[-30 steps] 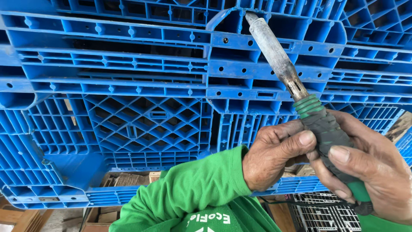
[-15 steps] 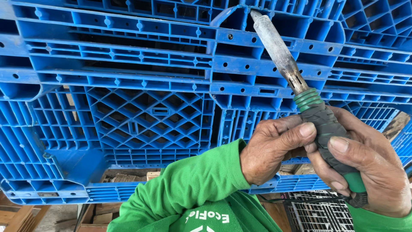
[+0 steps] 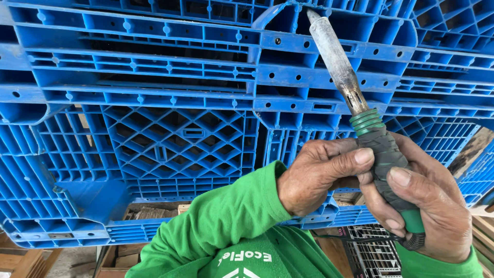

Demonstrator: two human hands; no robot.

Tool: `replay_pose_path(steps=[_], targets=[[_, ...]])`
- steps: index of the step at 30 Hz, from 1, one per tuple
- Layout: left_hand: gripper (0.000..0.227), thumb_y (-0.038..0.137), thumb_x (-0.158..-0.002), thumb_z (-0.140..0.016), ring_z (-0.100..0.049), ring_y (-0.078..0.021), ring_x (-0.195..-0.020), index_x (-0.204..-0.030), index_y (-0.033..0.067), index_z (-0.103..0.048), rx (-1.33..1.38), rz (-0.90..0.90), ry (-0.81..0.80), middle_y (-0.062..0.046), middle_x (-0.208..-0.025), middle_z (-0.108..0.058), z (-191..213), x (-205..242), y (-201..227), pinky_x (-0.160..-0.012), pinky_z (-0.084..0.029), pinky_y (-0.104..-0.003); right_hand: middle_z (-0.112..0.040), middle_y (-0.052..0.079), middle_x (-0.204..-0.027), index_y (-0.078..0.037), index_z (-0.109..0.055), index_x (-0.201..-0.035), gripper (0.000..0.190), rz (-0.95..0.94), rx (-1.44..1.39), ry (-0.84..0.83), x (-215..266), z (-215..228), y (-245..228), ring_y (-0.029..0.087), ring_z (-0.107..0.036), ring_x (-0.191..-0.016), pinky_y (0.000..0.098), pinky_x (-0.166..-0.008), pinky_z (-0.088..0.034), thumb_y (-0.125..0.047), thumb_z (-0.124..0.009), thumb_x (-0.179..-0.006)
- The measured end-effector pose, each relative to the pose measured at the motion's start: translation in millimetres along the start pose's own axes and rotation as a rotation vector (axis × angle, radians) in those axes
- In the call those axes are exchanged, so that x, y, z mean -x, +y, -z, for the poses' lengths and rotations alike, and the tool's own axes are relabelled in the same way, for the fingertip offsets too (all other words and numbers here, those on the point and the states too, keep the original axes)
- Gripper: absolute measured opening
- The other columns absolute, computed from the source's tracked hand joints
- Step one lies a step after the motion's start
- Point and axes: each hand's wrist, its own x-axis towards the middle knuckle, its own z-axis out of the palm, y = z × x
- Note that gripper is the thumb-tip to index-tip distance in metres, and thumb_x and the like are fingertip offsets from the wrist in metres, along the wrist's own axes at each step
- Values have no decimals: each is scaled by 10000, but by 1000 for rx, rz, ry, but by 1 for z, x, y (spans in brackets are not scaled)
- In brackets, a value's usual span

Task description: The person uses a soldering iron to melt and fuse sections of a blue plastic crate, then presses the softened plastic together to join the pieces. The person repeats this process along the crate's seams to repair or reinforce the structure.

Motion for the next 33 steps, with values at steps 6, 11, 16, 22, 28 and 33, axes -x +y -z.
replay_pose_path(steps=[6,11,16,22,28,33], targets=[[365,337,-1104,-654,-644,-179,-988,-1035,-22,-664,-34,25,5,-95,-983,-660,1,4,6,-927,-542,-333,-609,202,-969,184,-452,-1369,585,44,-42,33,0,-11,4,90,-498,-463,215,-357,-378,-227,-606,-983],[392,343,-1123,-663,-630,-181,-945,-1052,-43,-666,-33,48,-10,-105,-967,-661,2,6,9,-842,-526,-324,-604,197,-940,195,-449,-1381,604,55,-67,49,2,-13,8,91,-495,-460,214,-361,-377,-229,-609,-983],[409,344,-1073,-672,-661,-218,-986,-1183,-49,-683,-58,100,33,-128,-1055,-678,3,6,14,-857,-545,-349,-585,180,-844,193,-468,-1353,586,29,-58,70,4,-16,10,95,-489,-445,222,-349,-379,-247,-599,-989],[458,343,-1072,-697,-688,-304,-1112,-1163,-105,-668,-54,114,15,-186,-1072,-700,8,8,21,-1053,-567,-447,-573,187,-749,208,-456,-1291,547,24,-131,67,7,-24,16,108,-487,-453,231,-395,-390,-239,-597,-1009],[441,337,-1088,-659,-582,-240,-951,-1193,-92,-646,-10,94,27,-154,-1027,-621,5,9,8,-799,-446,-378,-606,182,-885,167,-456,-1397,621,7,45,37,2,-14,7,113,-510,-462,229,-359,-404,-263,-617,-979],[445,327,-1117,-636,-642,-229,-1174,-1286,-83,-596,17,-2,-15,-139,-1120,-661,3,-1,-4,-1107,-520,-394,-635,186,-920,153,-455,-1418,681,4,154,26,-2,-5,-3,96,-508,-451,217,-354,-397,-296,-639,-940]])
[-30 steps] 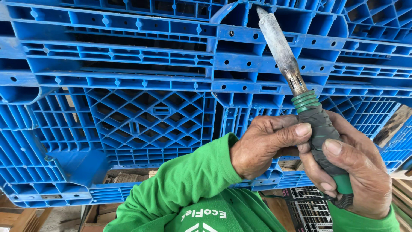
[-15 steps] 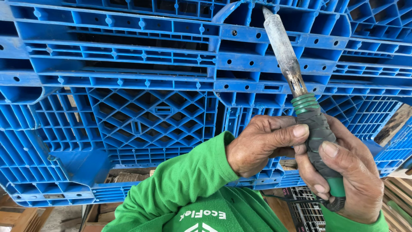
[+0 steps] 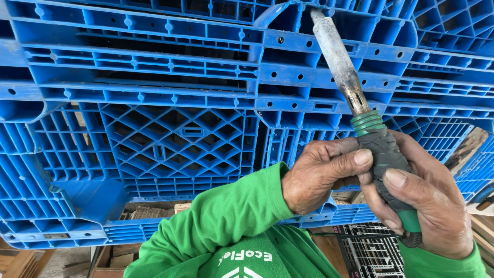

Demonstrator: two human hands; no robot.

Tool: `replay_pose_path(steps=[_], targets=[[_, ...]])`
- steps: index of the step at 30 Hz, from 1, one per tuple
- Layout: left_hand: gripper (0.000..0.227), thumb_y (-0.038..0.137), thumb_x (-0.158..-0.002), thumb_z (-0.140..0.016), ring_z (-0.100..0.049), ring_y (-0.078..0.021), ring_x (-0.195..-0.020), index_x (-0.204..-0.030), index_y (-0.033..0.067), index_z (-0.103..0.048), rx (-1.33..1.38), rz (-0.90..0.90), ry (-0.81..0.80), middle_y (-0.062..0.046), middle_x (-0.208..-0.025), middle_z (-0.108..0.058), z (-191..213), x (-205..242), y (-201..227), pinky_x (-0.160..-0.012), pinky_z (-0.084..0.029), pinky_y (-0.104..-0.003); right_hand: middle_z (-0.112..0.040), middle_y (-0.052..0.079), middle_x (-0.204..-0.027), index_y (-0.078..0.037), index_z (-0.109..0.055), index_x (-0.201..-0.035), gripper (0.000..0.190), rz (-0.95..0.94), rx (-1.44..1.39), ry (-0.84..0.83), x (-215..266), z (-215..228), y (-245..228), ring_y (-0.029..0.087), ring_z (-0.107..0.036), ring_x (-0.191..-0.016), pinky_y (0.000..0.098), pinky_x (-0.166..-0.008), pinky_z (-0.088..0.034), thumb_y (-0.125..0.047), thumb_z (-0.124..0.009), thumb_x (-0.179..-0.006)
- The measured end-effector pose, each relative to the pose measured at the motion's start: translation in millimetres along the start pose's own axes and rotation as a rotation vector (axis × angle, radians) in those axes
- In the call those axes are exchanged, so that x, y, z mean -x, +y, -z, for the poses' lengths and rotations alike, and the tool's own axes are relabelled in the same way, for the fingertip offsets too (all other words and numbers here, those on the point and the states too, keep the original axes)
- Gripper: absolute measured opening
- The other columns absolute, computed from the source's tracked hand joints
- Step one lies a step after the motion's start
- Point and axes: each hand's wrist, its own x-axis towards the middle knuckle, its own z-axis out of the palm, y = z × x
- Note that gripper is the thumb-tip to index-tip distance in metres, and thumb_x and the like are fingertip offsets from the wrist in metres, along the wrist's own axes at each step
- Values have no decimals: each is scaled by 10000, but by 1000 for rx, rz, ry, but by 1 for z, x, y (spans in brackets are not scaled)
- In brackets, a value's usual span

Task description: The person uses a soldering iron to melt and fuse sections of a blue plastic crate, then presses the softened plastic together to join the pieces. The person repeats this process along the crate's seams to repair or reinforce the structure.

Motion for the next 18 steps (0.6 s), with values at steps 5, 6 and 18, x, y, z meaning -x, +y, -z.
replay_pose_path(steps=[5,6,18], targets=[[471,306,-1110,-627,-638,-213,-1171,-1395,-65,-572,-8,-34,2,-133,-1141,-664,3,0,-4,-1120,-507,-385,-644,196,-888,141,-459,-1461,732,-36,4,-1,-5,2,-3,98,-502,-428,219,-333,-388,-306,-645,-912],[466,301,-1133,-628,-637,-220,-1153,-1383,-89,-569,-17,-48,-3,-145,-1123,-657,3,0,-4,-1126,-507,-393,-646,198,-881,142,-460,-1467,740,-41,3,3,-5,2,-3,99,-504,-426,220,-326,-391,-309,-649,-911],[508,296,-1111,-627,-629,-244,-1255,-1419,-98,-539,-45,-57,18,-168,-1245,-659,0,-5,-4,-1155,-499,-405,-640,212,-914,146,-426,-1481,762,-44,16,-31,-9,13,-1,107,-512,-407,235,-303,-412,-296,-644,-900]])
